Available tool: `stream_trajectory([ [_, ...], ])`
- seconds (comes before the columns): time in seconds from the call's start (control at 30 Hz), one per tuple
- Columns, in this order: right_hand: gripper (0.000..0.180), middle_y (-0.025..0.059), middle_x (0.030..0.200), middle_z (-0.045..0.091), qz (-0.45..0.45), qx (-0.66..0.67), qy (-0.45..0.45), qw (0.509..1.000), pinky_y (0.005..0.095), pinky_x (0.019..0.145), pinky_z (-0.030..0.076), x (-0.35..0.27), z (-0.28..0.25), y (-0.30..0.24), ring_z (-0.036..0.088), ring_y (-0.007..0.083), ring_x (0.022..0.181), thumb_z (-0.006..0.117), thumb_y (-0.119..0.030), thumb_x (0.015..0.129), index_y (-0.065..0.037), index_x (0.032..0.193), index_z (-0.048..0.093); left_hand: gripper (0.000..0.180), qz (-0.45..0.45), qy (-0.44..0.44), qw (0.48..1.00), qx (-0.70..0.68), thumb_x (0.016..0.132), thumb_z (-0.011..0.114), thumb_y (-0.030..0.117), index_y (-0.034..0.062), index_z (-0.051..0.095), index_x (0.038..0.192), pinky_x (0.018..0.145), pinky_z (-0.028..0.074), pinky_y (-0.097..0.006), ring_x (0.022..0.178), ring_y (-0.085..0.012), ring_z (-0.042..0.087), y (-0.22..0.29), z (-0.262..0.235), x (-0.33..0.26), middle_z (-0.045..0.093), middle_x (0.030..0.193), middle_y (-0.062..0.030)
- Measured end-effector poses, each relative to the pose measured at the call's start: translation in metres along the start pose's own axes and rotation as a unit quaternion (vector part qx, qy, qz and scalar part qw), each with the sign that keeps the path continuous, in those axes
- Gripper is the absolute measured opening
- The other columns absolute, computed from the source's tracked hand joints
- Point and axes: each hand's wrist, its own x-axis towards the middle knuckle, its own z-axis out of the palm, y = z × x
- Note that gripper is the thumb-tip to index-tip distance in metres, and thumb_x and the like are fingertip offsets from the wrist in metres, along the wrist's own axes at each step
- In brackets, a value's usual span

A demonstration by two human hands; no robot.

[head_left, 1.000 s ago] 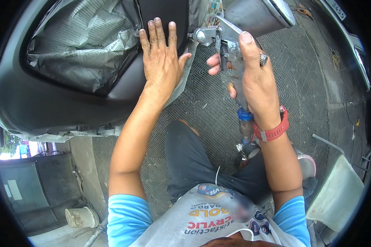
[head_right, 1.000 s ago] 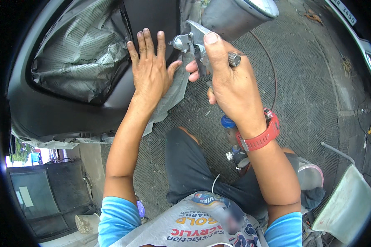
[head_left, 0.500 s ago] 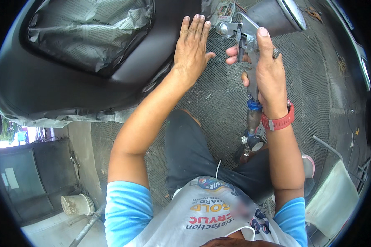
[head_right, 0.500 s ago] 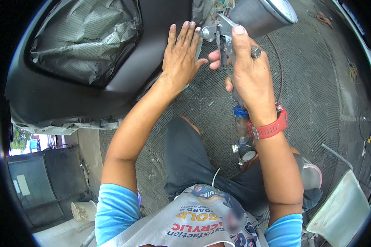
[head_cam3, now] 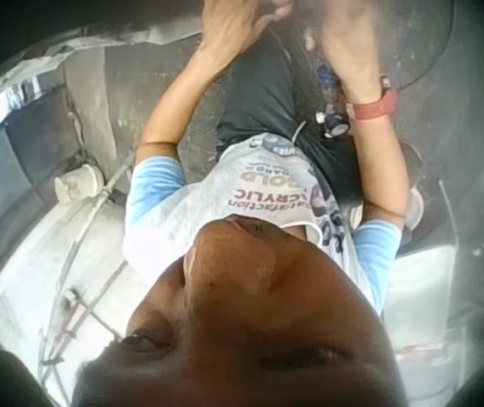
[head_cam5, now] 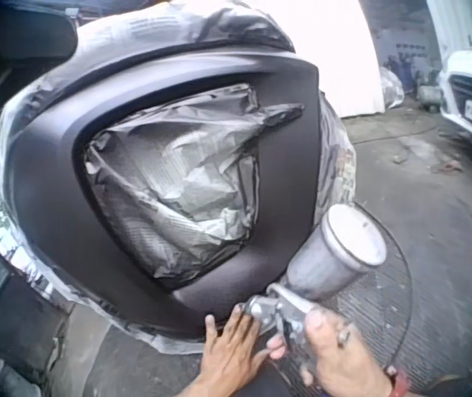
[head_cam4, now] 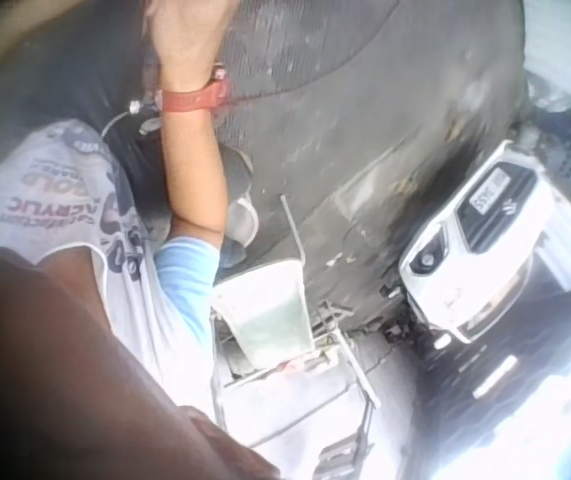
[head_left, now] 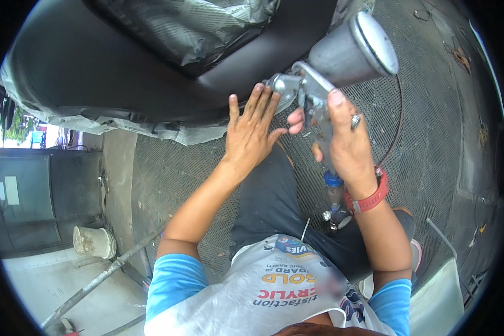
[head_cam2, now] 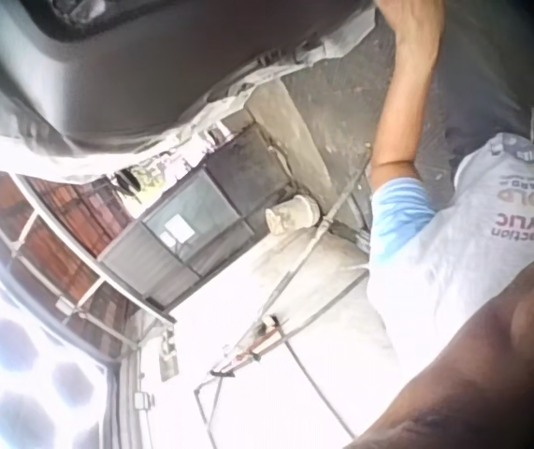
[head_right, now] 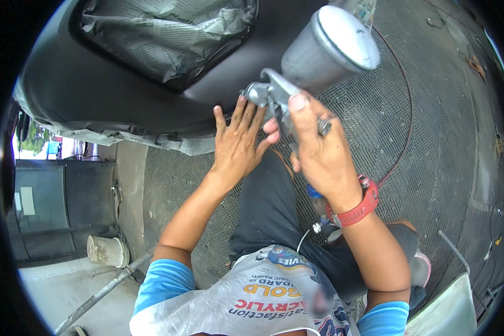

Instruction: The person uses a spray gun to apply paint to a car bumper that is partially covered with newspaper. They repeatedly spray the surface, pause to adjust the spray gun, and touch the bumper to check the finish.

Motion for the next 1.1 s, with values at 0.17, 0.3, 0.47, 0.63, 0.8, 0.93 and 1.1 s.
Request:
stream_trajectory([
  [0.17,0.066,0.0099,0.099,0.076,-0.002,0.002,-0.064,0.998,0.0210,0.049,0.046,-0.011,0.020,0.003,0.071,0.0104,0.087,0.046,-0.052,0.114,0.000,0.153,0.057,0.092,-0.051,0.036,0.998,0.022,0.096,0.064,0.065,0.0210,0.034,0.171,0.127,-0.010,-0.071,0.168,-0.0312,0.009,-0.029,-0.002,-0.042,0.023,0.180,-0.0078],
  [0.3,0.067,0.0106,0.104,0.076,0.003,-0.004,-0.091,0.996,0.0203,0.050,0.045,-0.018,0.030,0.003,0.070,0.0109,0.087,0.046,-0.052,0.114,-0.002,0.157,0.054,0.094,-0.050,0.101,0.994,0.010,0.096,0.064,0.067,0.0159,0.036,0.170,0.124,-0.011,-0.074,0.168,-0.0377,0.004,-0.061,0.015,-0.067,0.017,0.180,-0.0177],
  [0.47,0.068,0.0112,0.107,0.076,0.000,-0.022,-0.123,0.992,0.0201,0.051,0.045,-0.026,0.041,0.005,0.071,0.0122,0.091,0.042,-0.053,0.114,-0.003,0.159,0.052,0.111,-0.146,0.186,0.971,-0.036,0.098,0.061,0.067,0.0111,0.004,0.175,0.126,-0.008,-0.072,0.168,-0.0408,-0.001,-0.096,0.040,-0.094,0.002,0.180,-0.0256],
  [0.63,0.070,0.0128,0.108,0.075,-0.018,-0.006,-0.125,0.992,0.0207,0.050,0.046,-0.026,0.041,0.007,0.072,0.0137,0.092,0.042,-0.054,0.114,-0.001,0.159,0.050,0.115,-0.271,0.232,0.922,-0.150,0.101,0.058,0.066,0.0010,-0.007,0.172,0.126,-0.005,-0.072,0.167,-0.0451,-0.002,-0.093,0.036,-0.086,-0.003,0.179,-0.0292],
  [0.8,0.080,0.0152,0.109,0.076,-0.038,-0.034,-0.129,0.990,0.0225,0.052,0.049,-0.023,0.043,0.001,0.074,0.0166,0.092,0.036,-0.063,0.112,0.000,0.160,0.046,0.115,-0.112,0.159,0.967,-0.164,0.097,0.063,0.066,0.0091,0.000,0.174,0.124,-0.002,-0.076,0.166,-0.0468,0.001,-0.036,0.051,-0.091,-0.001,0.178,-0.0304],
  [0.93,0.093,0.0214,0.121,0.075,-0.057,-0.055,-0.078,0.994,0.0224,0.052,0.050,-0.023,0.032,-0.018,0.076,0.0224,0.102,0.031,-0.075,0.108,0.000,0.163,0.041,0.115,-0.246,0.210,0.926,-0.195,0.103,0.052,0.068,-0.0013,-0.009,0.170,0.128,-0.002,-0.069,0.167,-0.0426,-0.001,-0.034,0.060,-0.098,-0.004,0.178,-0.0305],
  [1.1,0.095,0.0217,0.121,0.075,-0.123,-0.096,-0.018,0.988,0.0208,0.050,0.048,-0.015,0.003,-0.028,0.076,0.0237,0.107,0.029,-0.076,0.108,0.000,0.163,0.042,0.109,-0.384,0.278,0.807,-0.352,0.109,0.038,0.069,-0.0017,-0.024,0.165,0.132,-0.005,-0.061,0.166,-0.0419,-0.003,-0.055,0.057,-0.081,-0.007,0.178,-0.0303],
])
